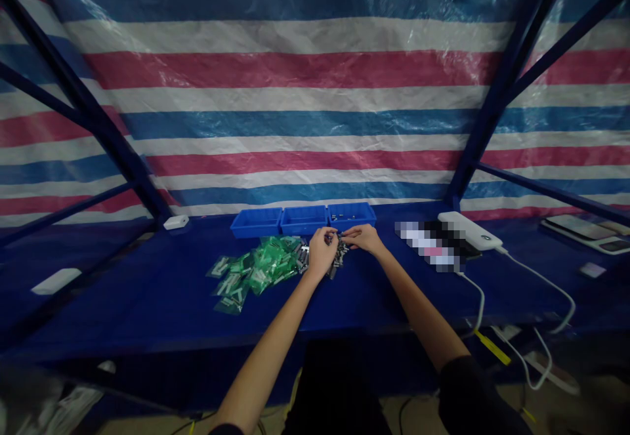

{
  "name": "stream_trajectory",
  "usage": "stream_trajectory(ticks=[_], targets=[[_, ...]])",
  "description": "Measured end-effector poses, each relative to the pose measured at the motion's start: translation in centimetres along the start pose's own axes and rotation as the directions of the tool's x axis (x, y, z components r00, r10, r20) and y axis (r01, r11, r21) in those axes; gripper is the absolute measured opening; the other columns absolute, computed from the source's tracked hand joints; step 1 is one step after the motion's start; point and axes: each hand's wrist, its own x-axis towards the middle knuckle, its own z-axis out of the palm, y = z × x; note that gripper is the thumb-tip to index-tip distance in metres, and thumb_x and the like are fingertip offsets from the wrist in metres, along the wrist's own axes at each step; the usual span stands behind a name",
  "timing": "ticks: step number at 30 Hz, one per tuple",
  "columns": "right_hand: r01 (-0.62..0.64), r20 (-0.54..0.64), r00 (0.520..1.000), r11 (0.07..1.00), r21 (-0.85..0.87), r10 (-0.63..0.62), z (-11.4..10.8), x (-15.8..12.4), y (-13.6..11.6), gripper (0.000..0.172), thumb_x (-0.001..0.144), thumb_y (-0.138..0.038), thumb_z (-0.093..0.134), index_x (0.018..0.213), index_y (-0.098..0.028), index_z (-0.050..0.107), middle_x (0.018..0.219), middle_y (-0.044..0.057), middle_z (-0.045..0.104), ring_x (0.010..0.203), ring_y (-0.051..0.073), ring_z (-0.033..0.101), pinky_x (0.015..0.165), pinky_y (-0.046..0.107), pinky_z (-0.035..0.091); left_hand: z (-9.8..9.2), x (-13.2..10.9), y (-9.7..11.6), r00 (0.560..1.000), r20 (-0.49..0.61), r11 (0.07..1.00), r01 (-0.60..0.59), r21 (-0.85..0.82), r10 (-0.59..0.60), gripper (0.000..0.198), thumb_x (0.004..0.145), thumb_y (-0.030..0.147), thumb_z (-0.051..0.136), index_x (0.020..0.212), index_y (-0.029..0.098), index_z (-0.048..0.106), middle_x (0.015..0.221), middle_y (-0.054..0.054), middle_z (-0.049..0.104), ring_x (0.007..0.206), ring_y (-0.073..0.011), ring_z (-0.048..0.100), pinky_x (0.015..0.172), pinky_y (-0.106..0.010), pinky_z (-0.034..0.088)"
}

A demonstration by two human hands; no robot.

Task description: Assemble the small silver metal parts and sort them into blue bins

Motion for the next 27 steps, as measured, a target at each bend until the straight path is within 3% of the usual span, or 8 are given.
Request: stream_trajectory(ticks=[3,8,18,23,27], targets=[[-0.028,0.008,1.000,0.993,0.113,0.028,0.1,-0.2,-0.9,0.022,0.059,-0.025,0.076,0.076,-0.012,0.069,0.061,0.004,0.067,0.057,0.013,0.064,0.048,0.020,0.055,-0.2,0.2,0.0,0.999,-0.032,1.000,0.021,-0.018,-0.022,0.015,0.076,0.020,0.053,0.089,0.018,0.061,0.075,0.000,0.060,0.069,-0.0118,0.055,0.071,-0.026,0.044],[-0.091,0.109,0.992,0.956,0.278,0.062,0.2,-0.6,-1.8,0.022,0.068,-0.026,0.071,0.087,-0.015,0.068,0.074,0.004,0.069,0.064,0.010,0.064,0.058,0.019,0.055,-0.4,0.0,0.4,0.997,0.013,0.996,-0.083,0.032,0.082,0.019,0.078,0.031,0.058,0.093,0.020,0.062,0.081,-0.002,0.061,0.077,-0.0144,0.056,0.075,-0.028,0.042],[-0.156,0.267,0.960,0.953,0.261,0.085,-0.2,-0.8,-2.2,0.031,0.075,-0.030,0.065,0.105,-0.021,0.064,0.093,0.004,0.069,0.079,0.010,0.064,0.061,0.017,0.051,-0.9,0.0,0.8,0.992,-0.010,0.990,-0.124,0.073,0.125,0.017,0.079,0.034,0.059,0.086,0.021,0.067,0.083,-0.003,0.063,0.082,-0.0166,0.056,0.079,-0.030,0.041],[-0.161,0.412,0.911,0.936,0.314,0.018,-0.2,-1.0,-2.4,0.034,0.077,-0.028,0.063,0.111,-0.023,0.060,0.105,0.005,0.066,0.087,0.012,0.064,0.066,0.019,0.052,-0.9,0.2,1.0,0.995,-0.062,0.996,-0.085,-0.021,0.083,0.018,0.080,0.030,0.056,0.084,0.017,0.068,0.082,-0.004,0.063,0.082,-0.0163,0.057,0.079,-0.029,0.043],[-0.164,0.467,0.884,0.937,0.309,0.001,0.0,-1.2,-2.6,0.041,0.077,-0.025,0.064,0.117,-0.023,0.056,0.103,0.005,0.066,0.088,0.013,0.063,0.066,0.019,0.052,-1.0,0.3,1.1,0.997,-0.070,0.994,-0.032,-0.102,0.025,0.016,0.079,0.028,0.056,0.079,0.017,0.067,0.080,-0.004,0.061,0.078,-0.0149,0.057,0.075,-0.027,0.044]])
